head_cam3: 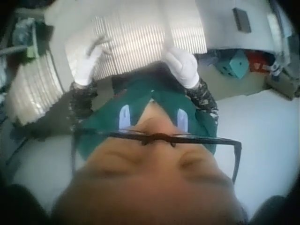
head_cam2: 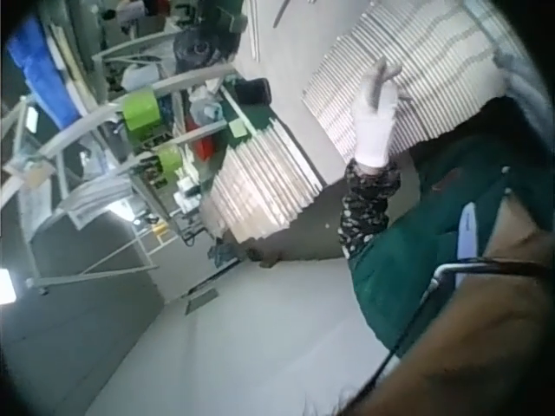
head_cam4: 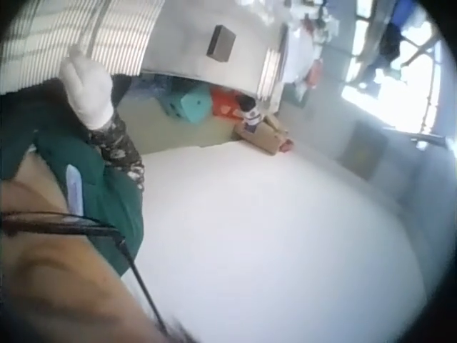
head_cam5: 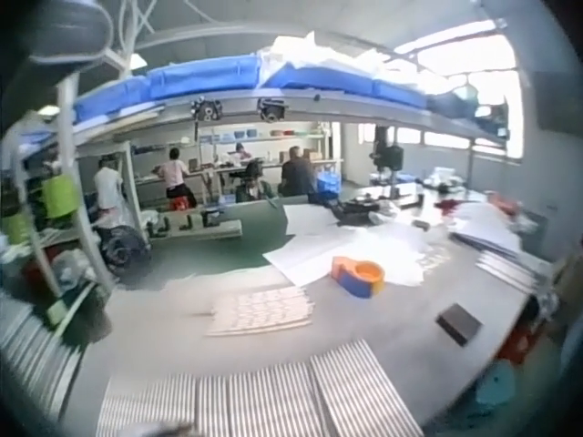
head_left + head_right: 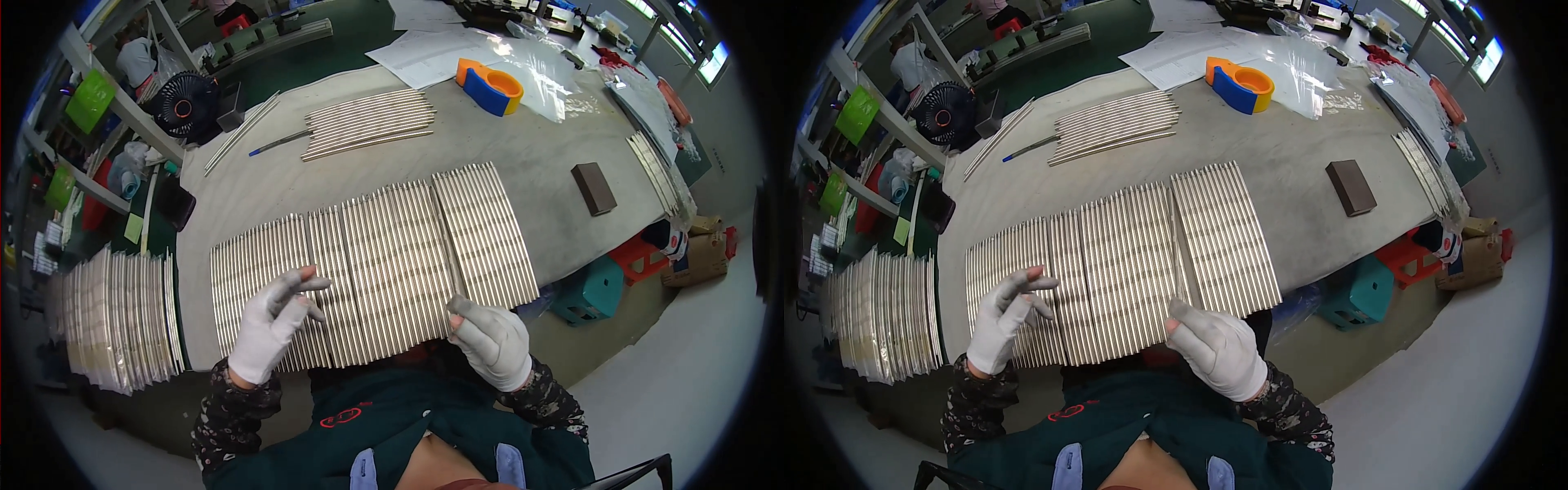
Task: The recorder uses a sanding block to sand the ends of a bundle of metal rods and organizes them on a workbench.
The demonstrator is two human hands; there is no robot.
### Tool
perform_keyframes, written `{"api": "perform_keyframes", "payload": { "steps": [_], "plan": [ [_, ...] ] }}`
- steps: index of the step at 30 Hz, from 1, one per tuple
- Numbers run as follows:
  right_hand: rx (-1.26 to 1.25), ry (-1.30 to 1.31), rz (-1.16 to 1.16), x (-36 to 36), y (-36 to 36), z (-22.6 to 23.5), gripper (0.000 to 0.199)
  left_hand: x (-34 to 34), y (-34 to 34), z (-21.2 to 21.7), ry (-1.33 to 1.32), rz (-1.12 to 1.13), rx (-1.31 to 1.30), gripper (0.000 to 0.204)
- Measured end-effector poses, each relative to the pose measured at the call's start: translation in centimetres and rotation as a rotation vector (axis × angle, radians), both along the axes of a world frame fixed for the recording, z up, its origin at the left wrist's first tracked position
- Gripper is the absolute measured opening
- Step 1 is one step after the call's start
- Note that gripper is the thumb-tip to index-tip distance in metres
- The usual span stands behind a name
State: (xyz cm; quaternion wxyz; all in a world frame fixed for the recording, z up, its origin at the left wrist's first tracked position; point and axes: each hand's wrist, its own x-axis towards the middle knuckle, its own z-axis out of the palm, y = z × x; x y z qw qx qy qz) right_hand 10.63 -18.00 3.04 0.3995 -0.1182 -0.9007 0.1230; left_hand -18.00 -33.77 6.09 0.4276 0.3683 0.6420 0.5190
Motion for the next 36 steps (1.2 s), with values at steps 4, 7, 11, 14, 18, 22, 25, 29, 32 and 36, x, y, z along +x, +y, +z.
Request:
{"api": "perform_keyframes", "payload": {
  "steps": [4,7,11,14,18,22,25,29,32,36],
  "plan": [
    [0.041,-0.069,0.131,-2.0,-1.0,0.9,0.028,5.8,8.3,0.0,-0.367,-0.382,-0.228,0.060],
    [0.077,-0.053,0.131,-2.5,-1.0,1.5,0.031,8.5,10.9,-0.1,-0.503,-0.355,-0.203,0.045],
    [0.106,0.002,0.103,-1.4,0.3,2.4,0.042,7.8,11.6,0.4,-0.440,-0.304,-0.235,0.036],
    [0.156,-0.044,-0.078,0.8,2.7,2.7,0.066,4.6,13.5,0.6,-0.177,-0.348,-0.079,0.033],
    [0.142,-0.002,-0.416,3.4,10.1,0.9,0.048,-2.3,17.3,0.4,1.378,-0.150,0.043,0.015],
    [0.023,-0.056,-0.691,4.7,17.0,-2.8,0.031,-7.5,20.1,-1.7,1.670,-0.148,0.021,0.007],
    [-0.001,-0.322,-0.757,5.2,18.8,-4.6,0.028,-8.3,20.8,-4.0,1.779,-0.120,-0.010,0.006],
    [0.024,-0.316,-0.748,5.3,18.8,-5.0,0.028,-8.4,20.6,-4.9,1.621,-0.087,0.008,0.018],
    [0.020,-0.343,-0.760,5.3,18.6,-4.8,0.029,-9.1,19.0,-4.0,1.489,-0.087,-0.079,0.040],
    [0.013,-0.361,-0.768,5.2,18.7,-4.7,0.029,-9.8,15.5,-3.4,1.343,-0.184,-0.210,0.066]
  ]
}}
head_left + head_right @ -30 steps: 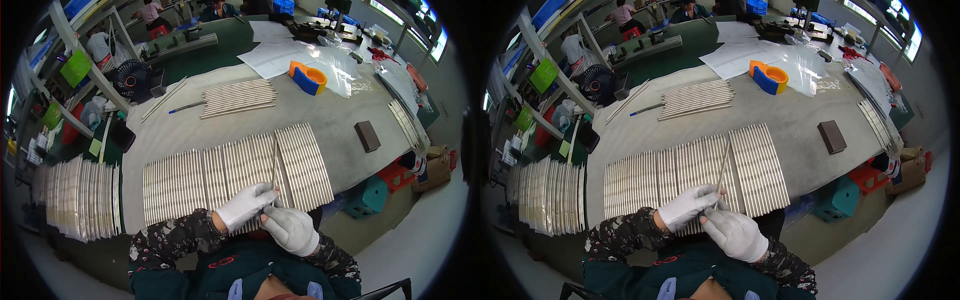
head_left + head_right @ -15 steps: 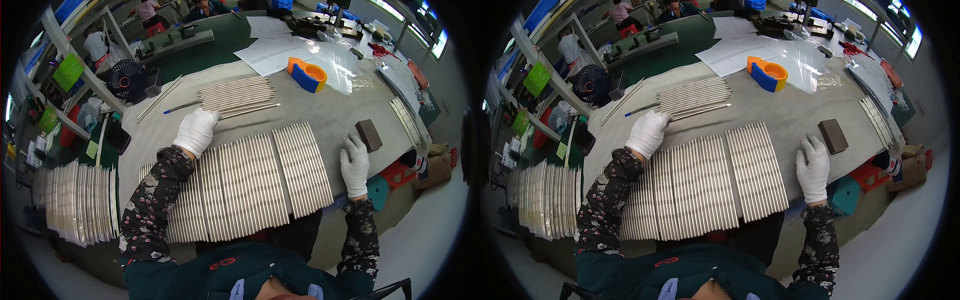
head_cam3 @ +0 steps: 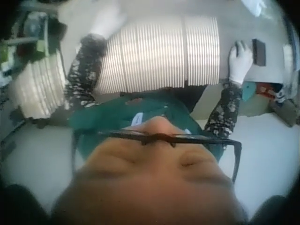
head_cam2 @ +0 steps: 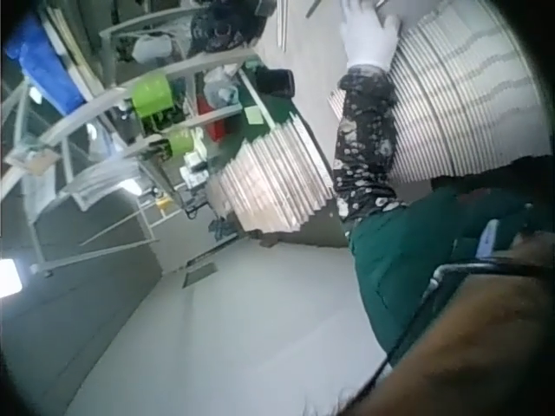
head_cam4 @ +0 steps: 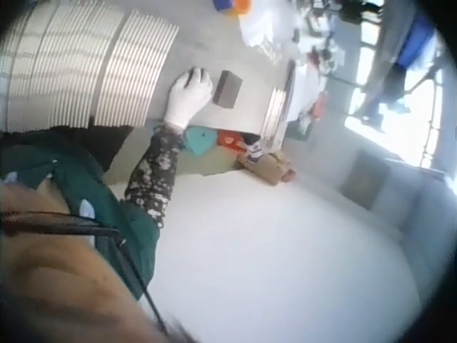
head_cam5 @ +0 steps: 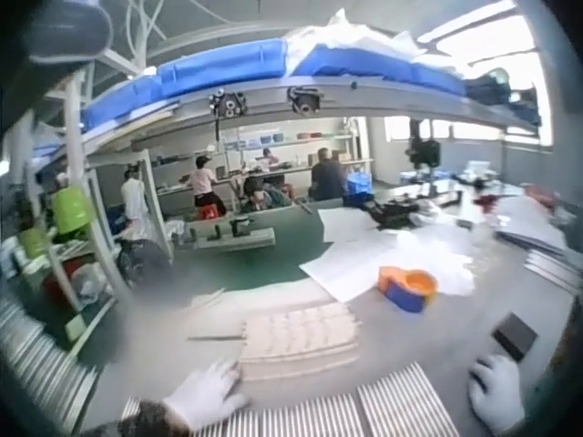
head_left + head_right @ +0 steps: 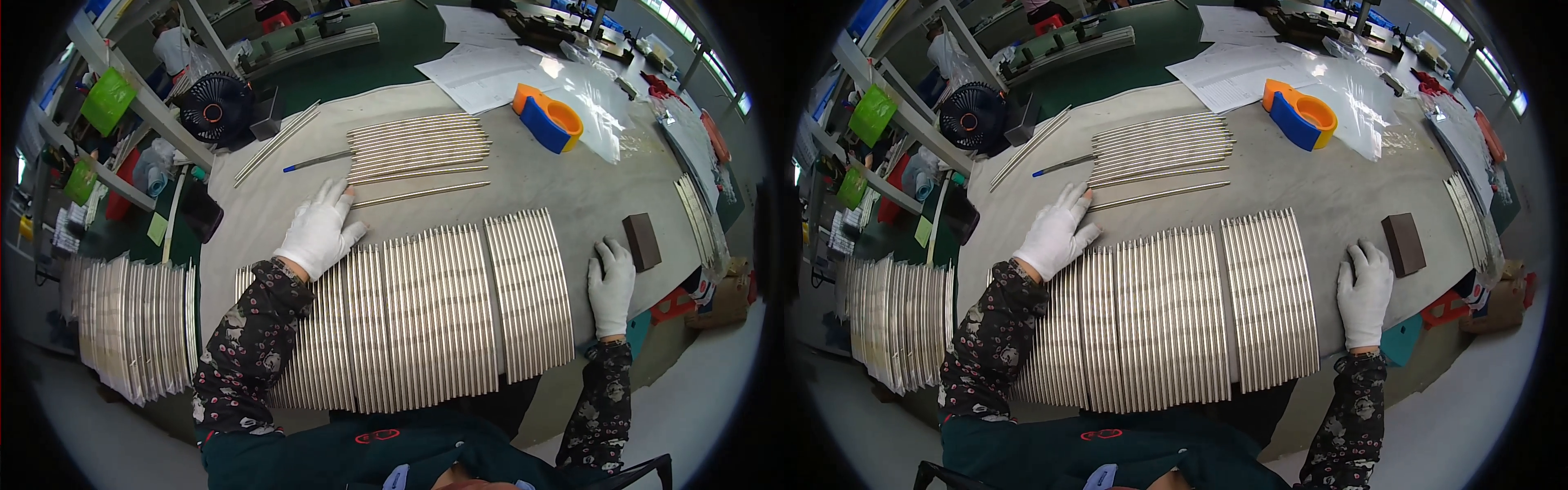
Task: The recorder uses a sanding block to sand the ends of a bundle of metal rods and organizes them on a workbench.
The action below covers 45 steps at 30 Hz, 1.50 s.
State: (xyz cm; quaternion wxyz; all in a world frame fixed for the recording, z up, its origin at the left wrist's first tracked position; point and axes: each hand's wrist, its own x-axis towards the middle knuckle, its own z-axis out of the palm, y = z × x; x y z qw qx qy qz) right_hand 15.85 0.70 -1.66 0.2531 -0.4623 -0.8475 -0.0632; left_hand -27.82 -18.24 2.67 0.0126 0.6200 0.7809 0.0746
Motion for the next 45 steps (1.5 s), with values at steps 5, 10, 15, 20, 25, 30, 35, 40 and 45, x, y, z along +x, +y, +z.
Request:
{"api": "perform_keyframes", "payload": {
  "steps": [5,10,15,20,25,30,35,40,45],
  "plan": [
    [0.022,-0.005,0.018,0.1,0.0,-0.1,0.028,0.3,-1.8,-0.5,-0.081,0.017,-0.142,0.080],
    [0.028,-0.007,0.028,0.2,0.0,-0.1,0.028,0.8,-2.2,-0.5,-0.077,0.002,-0.145,0.082],
    [0.039,-0.001,0.035,0.4,0.0,-0.3,0.029,1.1,-2.6,-0.2,-0.087,-0.008,-0.162,0.084],
    [0.034,-0.017,0.032,0.6,0.1,-0.6,0.030,1.4,-3.0,0.0,-0.060,-0.023,-0.184,0.085],
    [0.029,-0.017,0.026,0.6,0.2,-0.5,0.030,1.7,-3.2,0.1,0.008,-0.037,-0.197,0.089],
    [0.016,-0.011,0.015,0.5,0.1,-0.4,0.030,1.8,-3.4,-0.1,0.010,-0.045,-0.188,0.090],
    [0.033,-0.007,0.024,0.4,0.0,-0.4,0.030,1.9,-3.6,-0.2,0.026,-0.048,-0.176,0.091],
    [0.021,-0.002,0.019,0.3,0.0,-0.3,0.029,1.6,-3.2,-0.1,0.031,-0.047,-0.214,0.092],
    [0.018,-0.004,0.019,0.3,0.0,-0.1,0.029,1.3,-2.7,-0.3,0.057,-0.038,-0.222,0.092]
  ]
}}
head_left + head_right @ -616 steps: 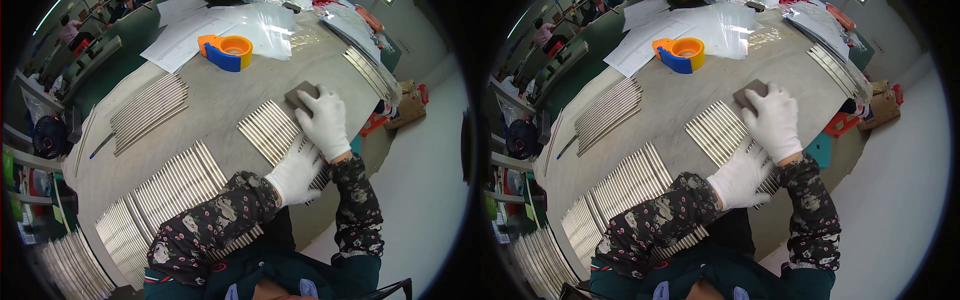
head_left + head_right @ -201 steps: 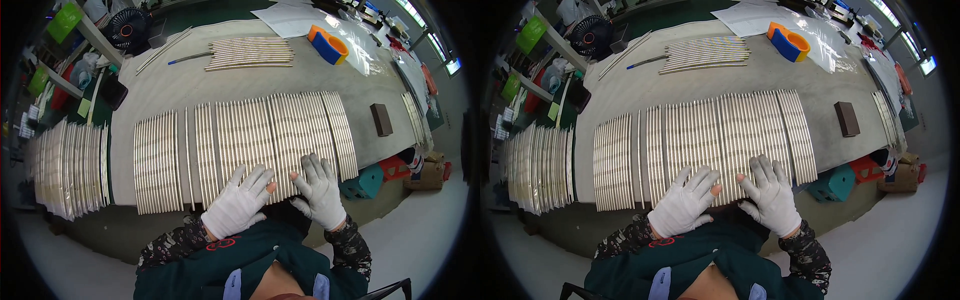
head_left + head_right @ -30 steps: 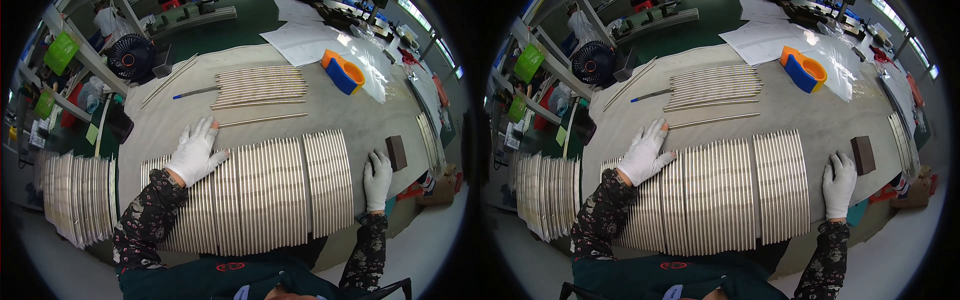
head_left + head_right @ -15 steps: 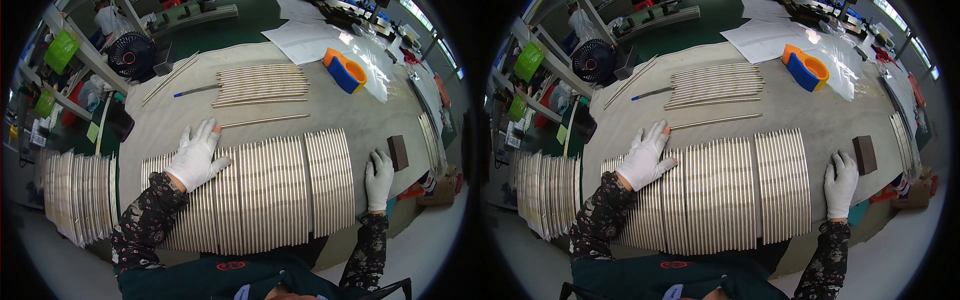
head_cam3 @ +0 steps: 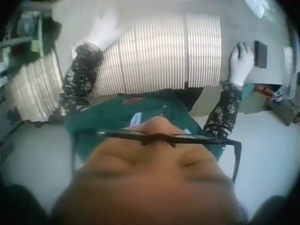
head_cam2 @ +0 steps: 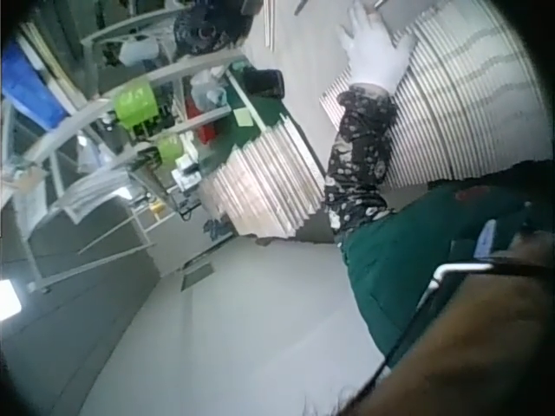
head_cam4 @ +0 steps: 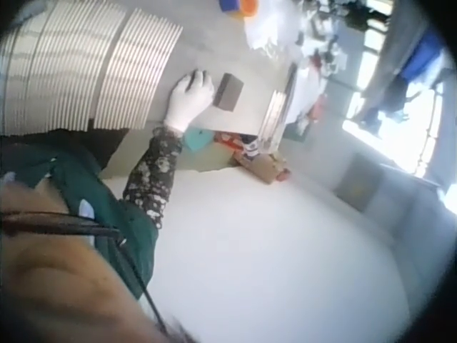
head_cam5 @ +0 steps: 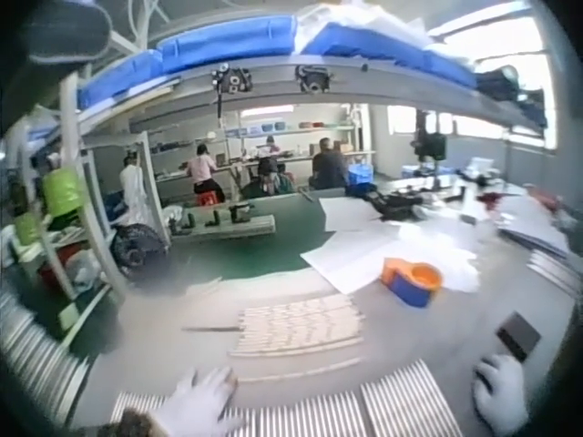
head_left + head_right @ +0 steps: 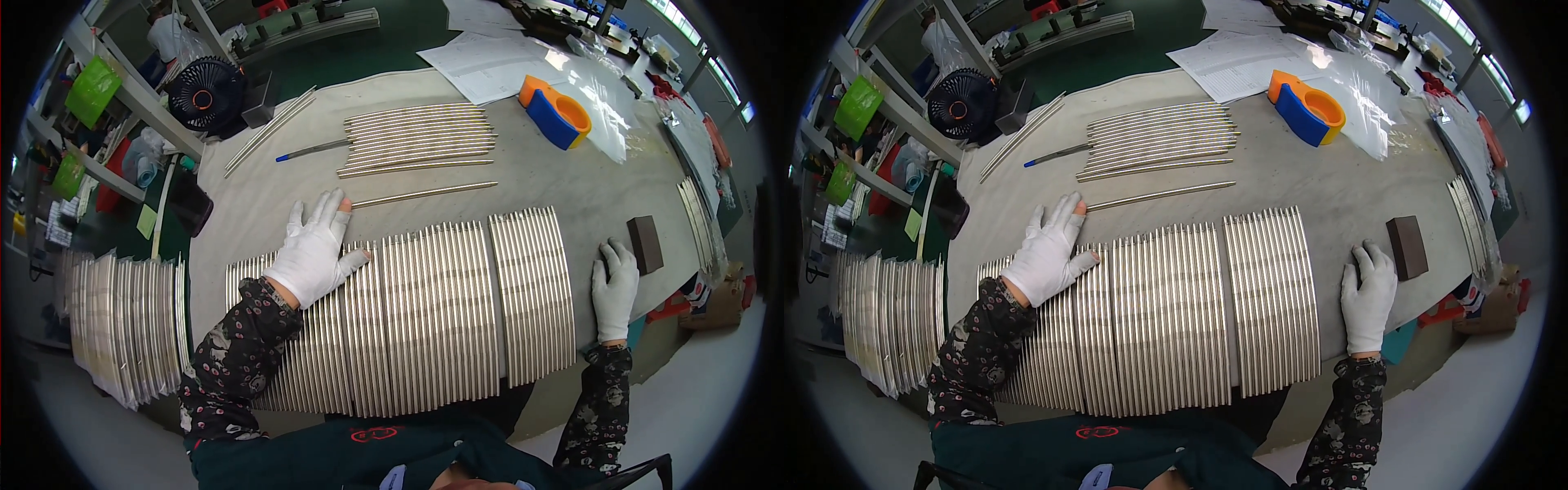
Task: The recorder uses a sanding block to sand the ends of a bundle of metal rods and organizes them on a workbench.
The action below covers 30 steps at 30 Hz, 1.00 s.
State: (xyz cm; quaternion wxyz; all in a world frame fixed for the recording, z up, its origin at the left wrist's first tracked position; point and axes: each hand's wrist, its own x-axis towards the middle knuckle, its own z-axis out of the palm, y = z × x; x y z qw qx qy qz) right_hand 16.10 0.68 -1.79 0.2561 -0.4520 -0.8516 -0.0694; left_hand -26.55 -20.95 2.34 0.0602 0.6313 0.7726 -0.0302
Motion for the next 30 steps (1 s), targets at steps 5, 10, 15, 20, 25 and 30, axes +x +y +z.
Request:
{"api": "perform_keyframes", "payload": {
  "steps": [5,10,15,20,25,30],
  "plan": [
    [0.015,0.006,0.010,-0.1,-0.1,0.1,0.028,-0.1,0.0,-0.1,0.001,-0.001,0.000,0.092],
    [0.018,0.007,0.009,-0.1,-0.1,0.1,0.028,0.2,-0.4,-0.2,0.022,-0.015,0.017,0.093],
    [0.021,0.005,0.005,-0.2,-0.1,0.1,0.027,0.3,-0.7,-0.4,0.028,-0.034,0.037,0.092],
    [0.019,0.018,0.008,-0.3,-0.1,0.2,0.026,-0.4,0.9,-0.2,0.003,0.025,0.053,0.087],
    [0.008,0.028,0.002,-0.4,-0.2,0.4,0.026,-1.5,3.6,0.8,0.230,0.226,0.238,0.082],
    [-0.006,0.031,-0.024,-0.7,-0.3,0.7,0.026,3.6,0.7,2.0,0.054,-0.140,0.273,0.085]
  ]
}}
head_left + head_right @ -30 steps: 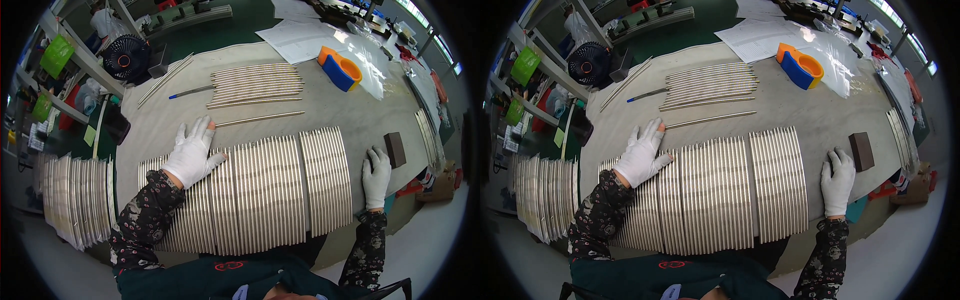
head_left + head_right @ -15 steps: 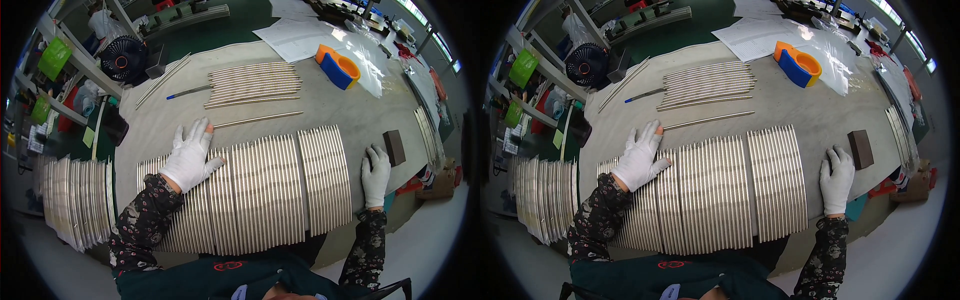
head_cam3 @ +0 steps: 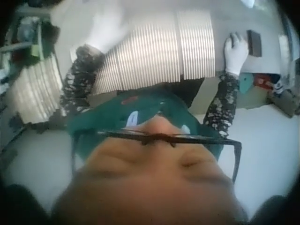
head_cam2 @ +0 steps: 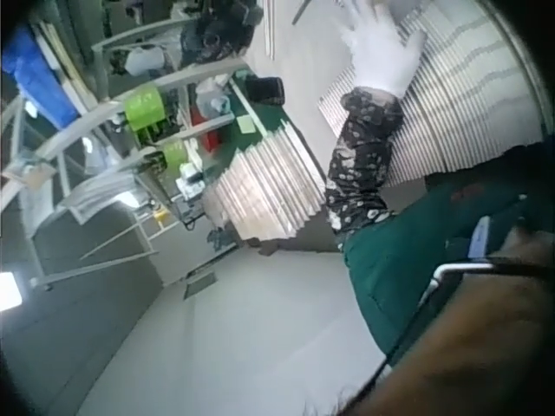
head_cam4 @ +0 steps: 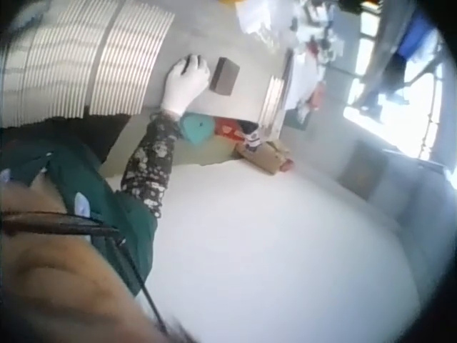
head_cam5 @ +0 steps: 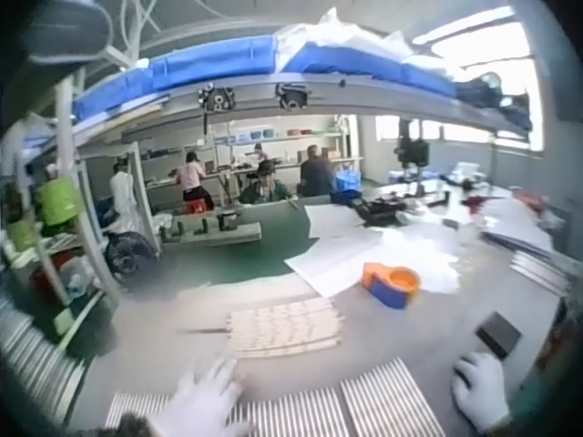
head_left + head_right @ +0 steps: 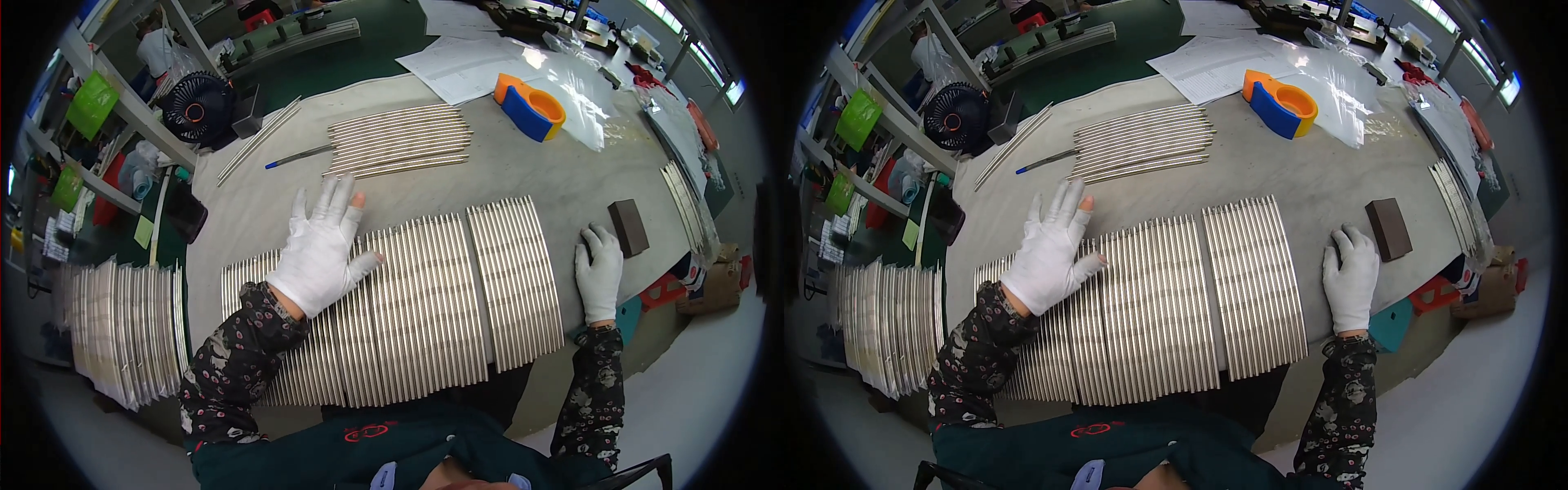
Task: The recorder uses a sanding block to sand the ends of a bundle of metal rods and organizes them on a workbench.
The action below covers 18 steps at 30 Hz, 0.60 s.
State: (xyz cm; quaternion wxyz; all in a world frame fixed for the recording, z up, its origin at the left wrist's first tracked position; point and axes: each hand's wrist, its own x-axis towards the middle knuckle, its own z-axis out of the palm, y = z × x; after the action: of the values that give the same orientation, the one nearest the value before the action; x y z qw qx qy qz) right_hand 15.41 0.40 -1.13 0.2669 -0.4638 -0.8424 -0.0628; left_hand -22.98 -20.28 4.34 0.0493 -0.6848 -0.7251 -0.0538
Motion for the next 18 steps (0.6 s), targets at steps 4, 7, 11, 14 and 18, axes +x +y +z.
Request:
{"api": "perform_keyframes", "payload": {
  "steps": [4,7,11,14,18],
  "plan": [
    [-0.012,0.012,-0.016,-0.2,-0.1,0.2,0.025,6.0,-2.7,1.1,-0.124,-0.286,-0.245,0.088],
    [0.017,0.004,0.007,-0.2,-0.2,0.4,0.024,9.1,-3.1,1.4,-0.191,-0.436,-0.259,0.087],
    [0.019,0.011,0.018,-0.2,-0.1,0.5,0.024,12.4,-3.0,0.4,-0.305,-0.582,-0.278,0.087],
    [0.046,0.017,0.018,-0.2,0.0,0.5,0.023,14.2,-2.2,-0.7,-0.306,-0.653,-0.269,0.087],
    [0.040,0.030,0.018,-0.3,0.1,0.4,0.023,15.3,-1.2,-1.4,-0.309,-0.691,-0.231,0.086]
  ]
}}
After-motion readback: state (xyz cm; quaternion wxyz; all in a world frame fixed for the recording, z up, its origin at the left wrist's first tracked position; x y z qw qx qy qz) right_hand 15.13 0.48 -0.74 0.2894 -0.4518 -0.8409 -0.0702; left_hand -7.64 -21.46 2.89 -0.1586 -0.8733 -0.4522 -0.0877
